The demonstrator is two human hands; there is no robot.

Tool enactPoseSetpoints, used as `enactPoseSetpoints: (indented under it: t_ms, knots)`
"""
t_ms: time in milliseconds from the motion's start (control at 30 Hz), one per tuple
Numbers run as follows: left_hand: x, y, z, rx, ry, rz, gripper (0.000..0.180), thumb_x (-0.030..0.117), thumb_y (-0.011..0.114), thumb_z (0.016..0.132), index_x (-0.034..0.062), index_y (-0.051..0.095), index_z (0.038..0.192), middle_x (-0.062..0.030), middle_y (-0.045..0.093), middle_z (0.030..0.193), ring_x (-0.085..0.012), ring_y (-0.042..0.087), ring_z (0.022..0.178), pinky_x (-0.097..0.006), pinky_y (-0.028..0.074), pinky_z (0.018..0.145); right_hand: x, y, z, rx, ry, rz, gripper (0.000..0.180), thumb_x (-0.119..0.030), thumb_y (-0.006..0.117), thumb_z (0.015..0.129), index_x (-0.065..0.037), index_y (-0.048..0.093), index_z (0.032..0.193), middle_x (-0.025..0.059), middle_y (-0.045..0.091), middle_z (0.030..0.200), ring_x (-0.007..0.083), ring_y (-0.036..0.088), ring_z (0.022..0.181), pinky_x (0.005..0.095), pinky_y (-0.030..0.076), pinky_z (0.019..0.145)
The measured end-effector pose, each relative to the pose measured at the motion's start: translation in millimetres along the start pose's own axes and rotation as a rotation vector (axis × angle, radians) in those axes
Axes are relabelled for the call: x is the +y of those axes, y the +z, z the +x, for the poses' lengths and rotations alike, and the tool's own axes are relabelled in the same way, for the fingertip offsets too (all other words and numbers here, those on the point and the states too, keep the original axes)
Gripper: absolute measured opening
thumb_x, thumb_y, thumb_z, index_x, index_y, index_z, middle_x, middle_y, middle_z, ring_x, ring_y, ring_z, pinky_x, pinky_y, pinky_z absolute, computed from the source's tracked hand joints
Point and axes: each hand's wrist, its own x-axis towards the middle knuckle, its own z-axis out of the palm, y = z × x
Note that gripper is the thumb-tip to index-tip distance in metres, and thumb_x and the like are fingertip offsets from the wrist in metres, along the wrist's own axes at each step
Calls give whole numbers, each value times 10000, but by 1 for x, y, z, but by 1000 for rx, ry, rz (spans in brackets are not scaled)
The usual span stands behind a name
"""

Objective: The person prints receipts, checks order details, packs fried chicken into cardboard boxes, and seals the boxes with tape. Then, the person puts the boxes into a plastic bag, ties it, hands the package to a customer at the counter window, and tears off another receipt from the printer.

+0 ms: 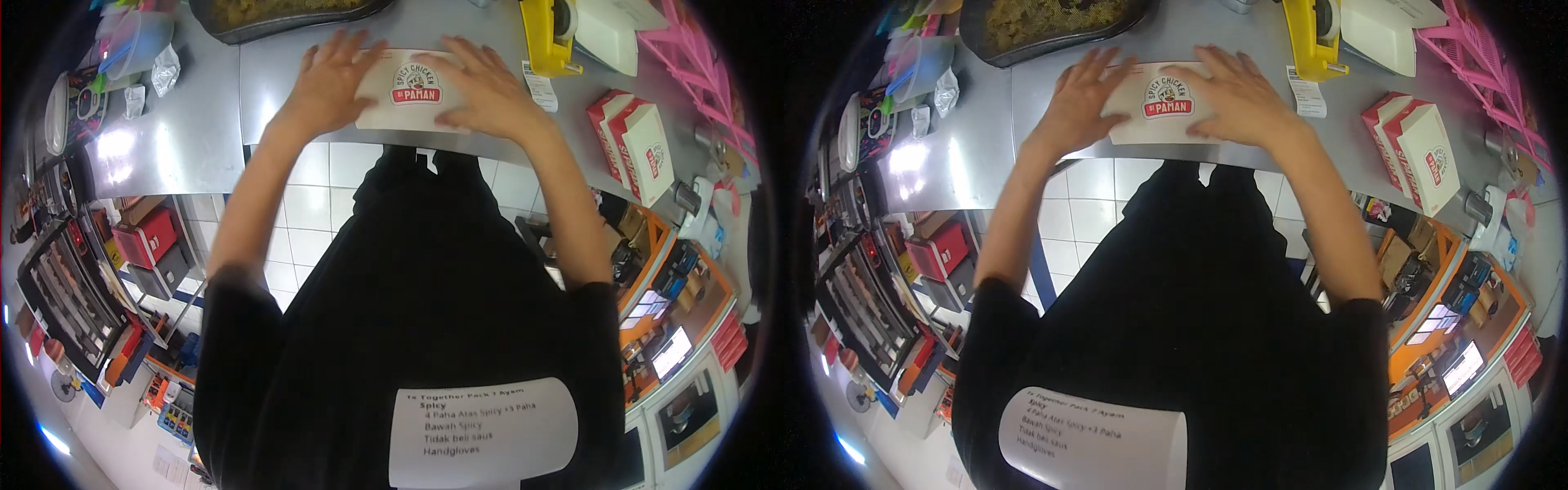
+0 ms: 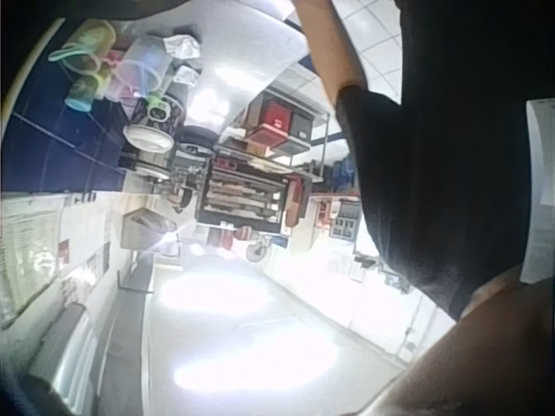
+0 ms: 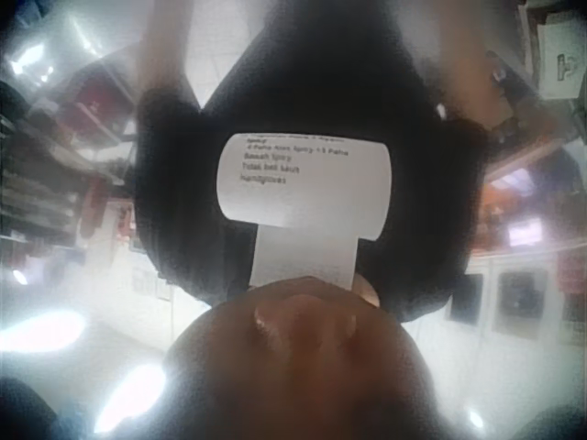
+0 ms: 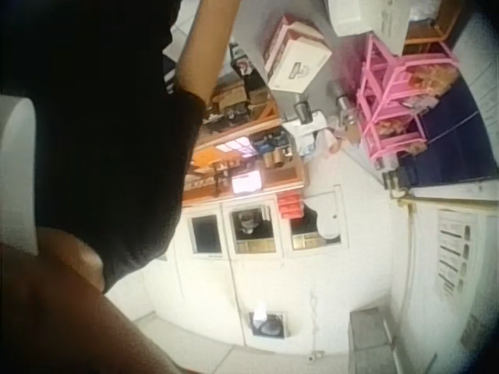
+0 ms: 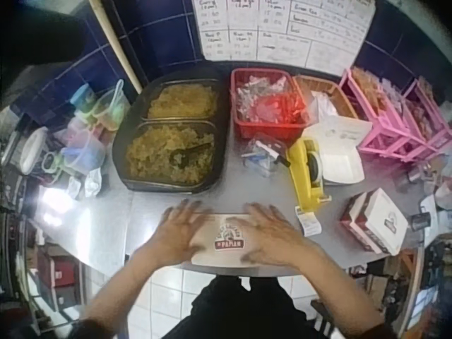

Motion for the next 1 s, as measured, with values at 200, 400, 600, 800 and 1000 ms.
enactPoseSetpoints:
  t_ms: [200, 400, 600, 800, 1000]
  knots:
    - [10, 6, 10, -239, 117, 85, 1026, 248, 872, 672, 243, 347, 1554, -229, 341, 1536, -394, 333, 1440, -536, 329, 1166, -17, 6, 13, -196, 10, -176, 960, -251, 919, 618, -285, 471, 1467, 252, 369, 1513, 443, 383, 1393, 540, 309, 1172]
    - [6, 4, 15, -137, 259, 27, 968, 237, 879, 629, 332, 457, 1495, -227, 380, 1494, -405, 399, 1374, -503, 382, 1126, 11, 37, -11, 265, -164, -39, 753, -360, 868, 671, -382, 581, 1367, 211, 431, 1439, 420, 432, 1332, 546, 309, 1155]
    - [65, -51, 60, -247, 152, 57, 445, 437, 791, 778, 210, 752, 1159, -132, 564, 1360, -345, 476, 1302, -478, 447, 1036, 5, 48, -14, 274, -65, 185, 703, -369, 829, 683, -348, 609, 1351, 210, 378, 1527, 415, 373, 1385, 570, 267, 1164]
    - [219, -6, 190, -144, -831, -1529, 510, 365, 643, 973, -10, 569, 1310, -176, 498, 1372, -349, 553, 1178, -471, 552, 859, -2, 77, -17, 574, 63, 484, 743, -501, 725, 829, 29, 532, 1312, 241, 542, 1266, 393, 487, 1205, 495, 353, 1070]
    - [206, 45, 235, -192, -1041, -1881, 458, 313, 610, 995, -15, 555, 1310, -166, 505, 1317, -373, 557, 1077, -489, 525, 926, 1, 51, -39, 433, 114, 955, 737, -514, 719, 846, 99, 529, 1208, 246, 561, 1177, 354, 532, 1075, 466, 401, 963]
